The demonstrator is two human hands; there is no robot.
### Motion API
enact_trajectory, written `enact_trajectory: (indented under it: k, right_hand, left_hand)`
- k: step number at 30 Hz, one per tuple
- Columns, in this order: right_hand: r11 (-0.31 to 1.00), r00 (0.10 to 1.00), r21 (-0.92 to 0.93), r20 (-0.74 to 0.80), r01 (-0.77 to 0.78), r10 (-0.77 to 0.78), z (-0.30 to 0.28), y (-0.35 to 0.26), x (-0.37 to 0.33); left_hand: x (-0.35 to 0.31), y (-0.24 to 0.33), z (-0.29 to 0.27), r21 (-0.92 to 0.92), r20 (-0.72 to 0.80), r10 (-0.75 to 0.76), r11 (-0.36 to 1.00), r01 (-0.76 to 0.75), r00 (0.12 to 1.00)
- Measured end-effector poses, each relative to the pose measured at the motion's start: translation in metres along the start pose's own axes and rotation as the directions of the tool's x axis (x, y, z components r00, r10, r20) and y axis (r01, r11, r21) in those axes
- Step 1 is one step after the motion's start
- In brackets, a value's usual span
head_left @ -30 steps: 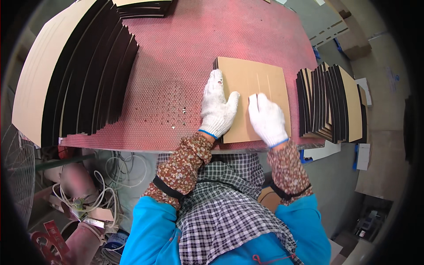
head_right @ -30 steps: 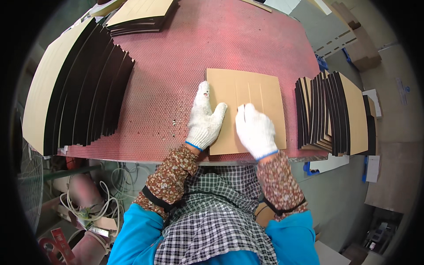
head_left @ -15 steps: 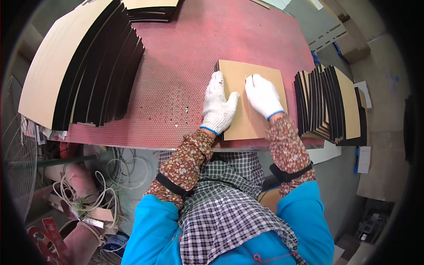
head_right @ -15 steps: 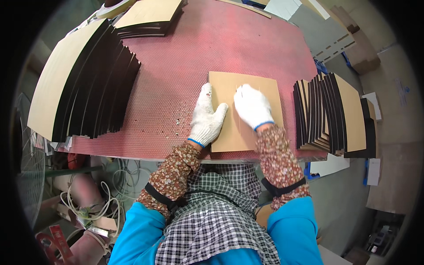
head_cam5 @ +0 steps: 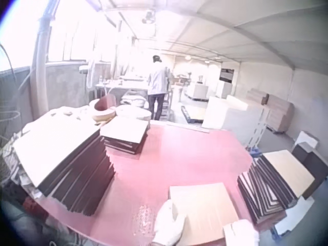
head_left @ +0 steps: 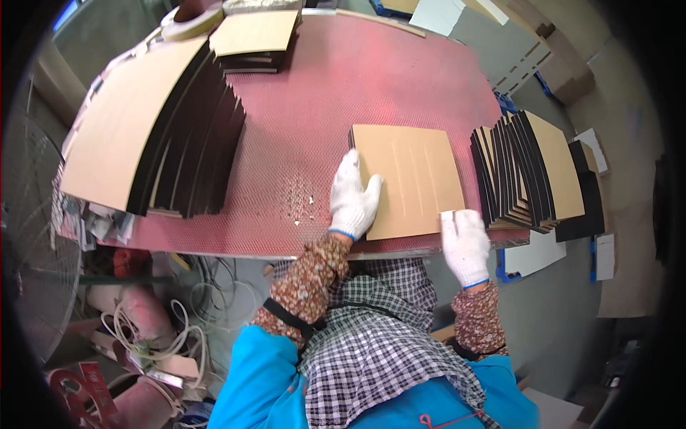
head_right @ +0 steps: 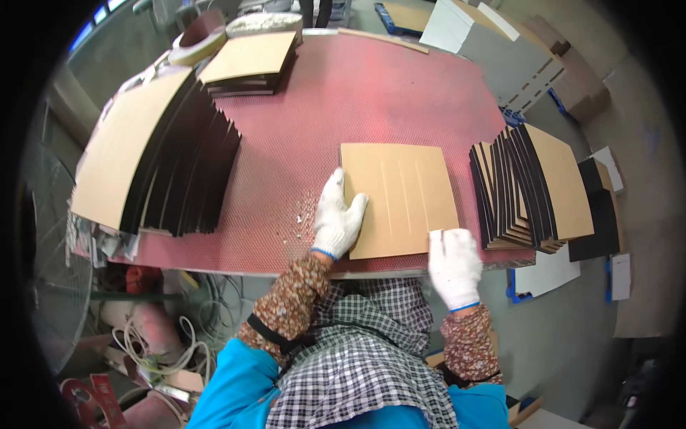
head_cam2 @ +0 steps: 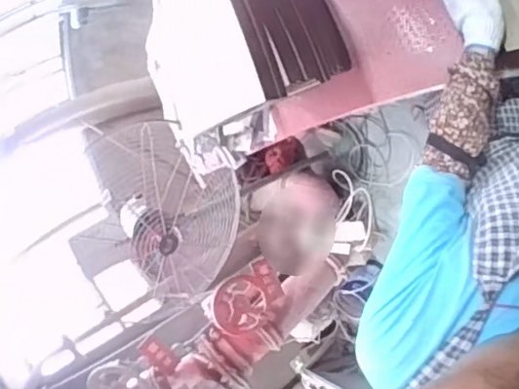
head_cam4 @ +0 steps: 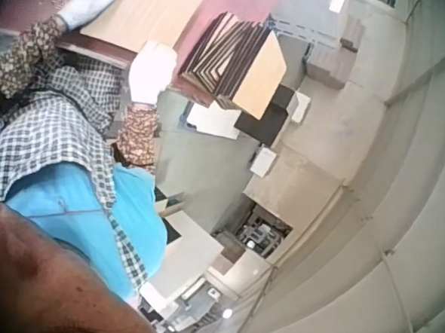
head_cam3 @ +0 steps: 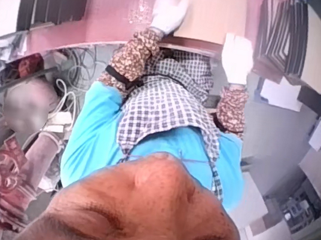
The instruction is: The recorder is assembling and stacking cardboard box components at a workbench in a factory setting.
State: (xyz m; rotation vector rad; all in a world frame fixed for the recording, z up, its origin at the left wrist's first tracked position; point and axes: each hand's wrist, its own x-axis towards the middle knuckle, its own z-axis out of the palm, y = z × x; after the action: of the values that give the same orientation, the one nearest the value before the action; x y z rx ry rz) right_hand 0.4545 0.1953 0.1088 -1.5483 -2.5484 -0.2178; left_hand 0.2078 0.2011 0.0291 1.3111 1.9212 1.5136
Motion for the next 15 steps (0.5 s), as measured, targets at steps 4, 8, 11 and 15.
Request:
enact_trajectory:
  k: [4,8,11,15]
  right_hand:
    - [0.906,0.943,0.264,0.052,-0.330,0.329,0.015,0.029,0.005]
    - [0.868,0.930,0.366,-0.017,-0.336,0.367,0.017,0.033,0.002]
    - [0.805,0.921,0.451,0.128,-0.385,0.369,0.010,0.023,-0.005]
    - [0.513,0.901,0.752,0.260,-0.415,0.349,0.004,0.002,-0.020]
  left_hand:
    - [-0.029,0.027,-0.019,0.163,0.091,-0.058,0.986,0.043,0.994]
    - [-0.053,0.039,-0.033,0.058,0.221,-0.208,0.978,0.200,0.953]
    - [-0.066,0.017,-0.040,-0.065,0.161,-0.250,0.962,0.263,0.955]
    - [-0.065,0.027,-0.064,-0.268,0.098,-0.263,0.922,0.280,0.960]
